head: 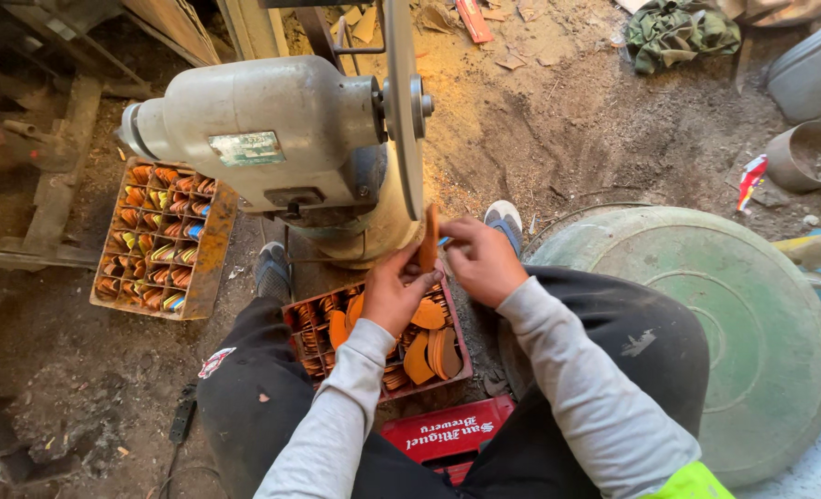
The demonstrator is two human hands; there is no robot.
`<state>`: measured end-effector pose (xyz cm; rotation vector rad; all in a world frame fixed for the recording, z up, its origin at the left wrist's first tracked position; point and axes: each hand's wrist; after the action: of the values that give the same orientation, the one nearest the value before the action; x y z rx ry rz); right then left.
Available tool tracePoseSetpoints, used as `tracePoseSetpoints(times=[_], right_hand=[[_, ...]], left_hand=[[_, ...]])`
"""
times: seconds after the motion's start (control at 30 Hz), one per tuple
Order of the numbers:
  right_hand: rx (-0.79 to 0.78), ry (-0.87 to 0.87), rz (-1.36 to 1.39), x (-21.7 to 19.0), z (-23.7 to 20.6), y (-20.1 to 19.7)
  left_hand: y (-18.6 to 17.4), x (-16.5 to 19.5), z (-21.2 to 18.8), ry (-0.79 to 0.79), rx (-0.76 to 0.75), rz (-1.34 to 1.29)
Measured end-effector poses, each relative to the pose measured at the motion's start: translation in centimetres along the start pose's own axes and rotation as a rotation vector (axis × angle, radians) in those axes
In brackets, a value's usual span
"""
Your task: The person sits on the ground and repeatedly picks up orange shoe sole parts from a crate, presses them against a bench grinder to smooth edges, and returns them to the crate. The process is repeated for multiple parts.
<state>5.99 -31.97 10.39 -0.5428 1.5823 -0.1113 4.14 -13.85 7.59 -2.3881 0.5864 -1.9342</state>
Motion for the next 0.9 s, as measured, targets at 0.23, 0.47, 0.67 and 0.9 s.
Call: tracePoseSetpoints(times=[0.23, 0.47, 0.67, 0.9], right_hand=[[0.163, -0.118, 0.143, 0.3, 0.0, 1.8], [0.246, -0.192, -0.046, -1.3, 2.4, 2.6], [0.262, -0.204, -0.071, -0.9, 2.8, 2.1], [0.222, -0.201, -0.093, -0.2, 2.8, 2.2]], left_hand=[[-0.1, -2.9, 1.8, 0.007, -0.108, -0.250], [-1.2, -4.3, 4.4, 0.053, -0.134, -0.448], [-1.1, -3.0, 4.4, 0.019, -0.142, -0.435], [-1.7, -2.6, 4.0, 0.018, -0.165, -0.536]])
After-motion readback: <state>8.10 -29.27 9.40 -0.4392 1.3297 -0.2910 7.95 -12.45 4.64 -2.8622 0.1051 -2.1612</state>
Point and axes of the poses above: each hand's wrist, its own z-axis towards the middle knuckle, its own y-axis out of the palm, x = y × z, and after that the axes turned 5 degrees about -x, right-handed
